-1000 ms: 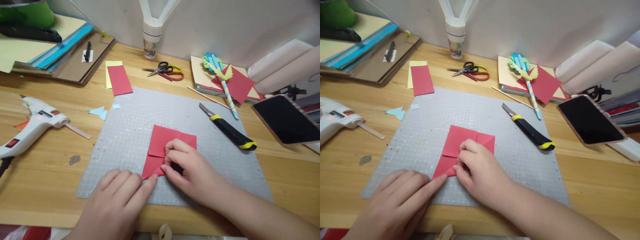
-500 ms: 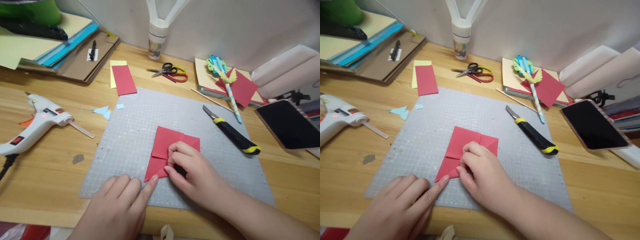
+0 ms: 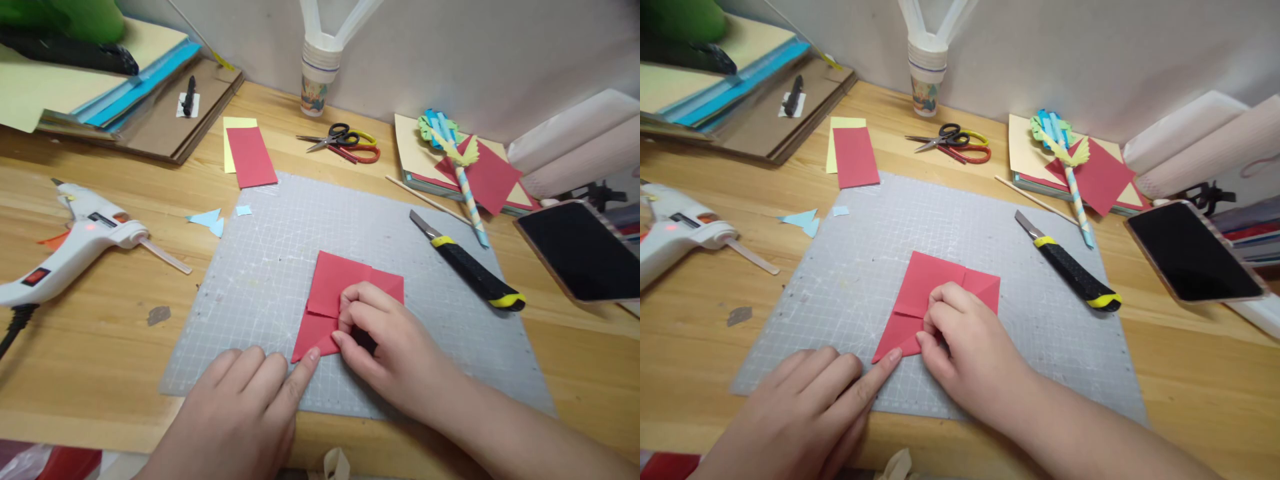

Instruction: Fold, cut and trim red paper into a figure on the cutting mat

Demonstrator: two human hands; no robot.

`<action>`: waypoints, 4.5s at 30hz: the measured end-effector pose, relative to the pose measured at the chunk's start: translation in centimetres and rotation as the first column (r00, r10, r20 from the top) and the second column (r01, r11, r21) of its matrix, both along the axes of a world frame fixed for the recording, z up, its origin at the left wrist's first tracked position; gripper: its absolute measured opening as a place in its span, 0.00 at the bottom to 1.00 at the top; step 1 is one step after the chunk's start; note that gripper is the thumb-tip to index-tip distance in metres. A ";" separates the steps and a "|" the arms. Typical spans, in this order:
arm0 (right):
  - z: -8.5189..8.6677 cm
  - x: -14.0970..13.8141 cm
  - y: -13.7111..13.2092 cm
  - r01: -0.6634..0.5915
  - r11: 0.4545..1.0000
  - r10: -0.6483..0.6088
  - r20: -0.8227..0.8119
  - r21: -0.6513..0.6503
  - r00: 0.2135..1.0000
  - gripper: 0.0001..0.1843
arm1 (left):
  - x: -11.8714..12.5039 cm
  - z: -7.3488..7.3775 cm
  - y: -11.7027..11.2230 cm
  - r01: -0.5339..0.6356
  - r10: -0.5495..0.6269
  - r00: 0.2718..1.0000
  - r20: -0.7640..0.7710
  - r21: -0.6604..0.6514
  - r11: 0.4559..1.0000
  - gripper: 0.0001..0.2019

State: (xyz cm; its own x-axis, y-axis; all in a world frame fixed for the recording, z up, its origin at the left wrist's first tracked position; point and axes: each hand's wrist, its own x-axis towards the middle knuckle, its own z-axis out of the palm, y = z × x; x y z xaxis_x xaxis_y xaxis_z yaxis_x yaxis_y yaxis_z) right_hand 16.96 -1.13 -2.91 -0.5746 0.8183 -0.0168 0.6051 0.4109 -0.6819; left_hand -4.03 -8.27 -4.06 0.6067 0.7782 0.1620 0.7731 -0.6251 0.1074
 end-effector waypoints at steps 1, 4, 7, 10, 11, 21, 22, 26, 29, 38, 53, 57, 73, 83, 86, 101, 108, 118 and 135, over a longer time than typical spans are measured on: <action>0.0 0.0 0.0 0.001 1.000 -0.001 0.000 -0.006 1.000 0.07 | 0.0 0.0 0.0 0.008 -0.008 1.000 -0.003 0.005 1.000 0.24; 0.0 0.1 0.0 0.001 1.000 -0.001 -0.004 -0.016 1.000 0.07 | 0.1 0.1 0.1 0.019 -0.018 1.000 -0.019 0.017 1.000 0.24; 0.0 0.1 0.1 -0.004 1.000 0.003 -0.011 -0.017 1.000 0.08 | 0.2 0.2 0.0 0.020 -0.019 1.000 -0.024 0.025 0.999 0.24; 0.0 0.2 0.0 -0.003 1.000 0.003 -0.003 -0.025 1.000 0.07 | 0.2 0.2 0.0 0.023 -0.023 1.000 -0.020 0.026 0.999 0.23; 0.0 0.2 0.0 -0.003 1.000 0.003 0.001 -0.028 1.000 0.07 | 0.2 0.2 0.0 0.023 -0.023 1.000 -0.019 0.024 0.999 0.23; 0.0 0.0 0.1 -0.006 1.000 0.006 -0.003 -0.029 1.000 0.08 | 0.2 0.1 0.1 0.010 -0.010 1.000 -0.008 0.019 1.000 0.23; 0.0 0.0 0.1 -0.007 1.000 0.007 -0.002 -0.030 1.000 0.08 | 0.2 0.1 0.1 0.003 -0.003 1.000 -0.013 0.019 1.000 0.24; 0.0 -0.1 0.2 -0.010 0.999 0.011 0.011 -0.031 1.000 0.08 | 0.3 0.0 0.0 -0.042 0.043 0.999 -0.026 0.031 0.999 0.23; 0.0 0.0 0.2 -0.008 0.999 0.009 0.014 -0.033 1.000 0.08 | 0.0 0.1 -0.2 -0.028 0.029 1.000 -0.004 0.029 0.999 0.22; 0.1 0.0 0.1 -0.018 0.999 0.019 0.014 -0.031 1.000 0.08 | -0.6 -0.4 -1.1 -0.005 0.003 0.999 0.039 0.051 0.999 0.19; 0.1 0.0 0.1 -0.022 0.999 0.023 0.010 -0.040 1.000 0.08 | -0.2 -0.3 -0.8 -0.047 0.044 0.997 0.059 0.053 0.997 0.17; 0.2 -0.1 0.2 -0.026 0.999 0.027 0.010 -0.042 1.000 0.09 | -0.4 -0.3 -0.8 -0.009 0.006 0.998 0.061 0.055 0.998 0.17; 0.2 0.2 0.0 -0.030 0.998 0.032 0.032 -0.051 0.999 0.08 | -0.4 -0.2 -0.6 0.008 -0.011 0.997 0.073 0.045 0.999 0.16; 0.2 0.2 0.2 -0.033 0.998 0.035 0.034 -0.062 0.999 0.08 | -0.5 -0.4 -0.6 0.002 -0.006 0.995 0.103 0.041 0.999 0.17; 0.2 0.2 0.2 -0.020 0.997 0.023 0.038 -0.076 0.999 0.08 | -0.4 -0.4 -0.6 -0.013 0.007 0.993 0.114 0.047 0.999 0.16; 0.3 0.0 0.2 0.008 0.994 -0.005 0.027 -0.106 1.000 0.08 | -0.1 -0.4 -0.6 -0.034 0.026 0.990 0.140 0.059 0.998 0.13; 0.4 0.0 0.2 -0.002 0.996 0.005 0.029 -0.091 1.000 0.08 | 1.1 0.0 0.1 -0.057 0.051 0.990 0.132 0.043 0.997 0.14; 0.4 0.0 0.3 -0.005 0.997 0.007 0.025 -0.074 1.000 0.10 | 2.0 0.2 0.7 -0.058 0.062 0.984 0.164 -0.028 0.998 0.15; 0.4 0.2 0.3 -0.022 0.998 0.022 0.011 -0.065 1.000 0.09 | 0.2 0.8 -1.3 -0.203 0.202 0.968 0.147 -0.014 0.979 0.19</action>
State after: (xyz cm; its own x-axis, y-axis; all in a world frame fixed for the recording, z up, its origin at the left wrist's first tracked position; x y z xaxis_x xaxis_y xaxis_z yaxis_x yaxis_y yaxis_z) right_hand 17.13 -0.87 -2.47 -0.5920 0.8024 -0.0759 0.6043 0.3796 -0.7005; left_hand -3.79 -9.61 -3.23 0.4060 0.8821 0.2389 0.8593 -0.4575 0.2286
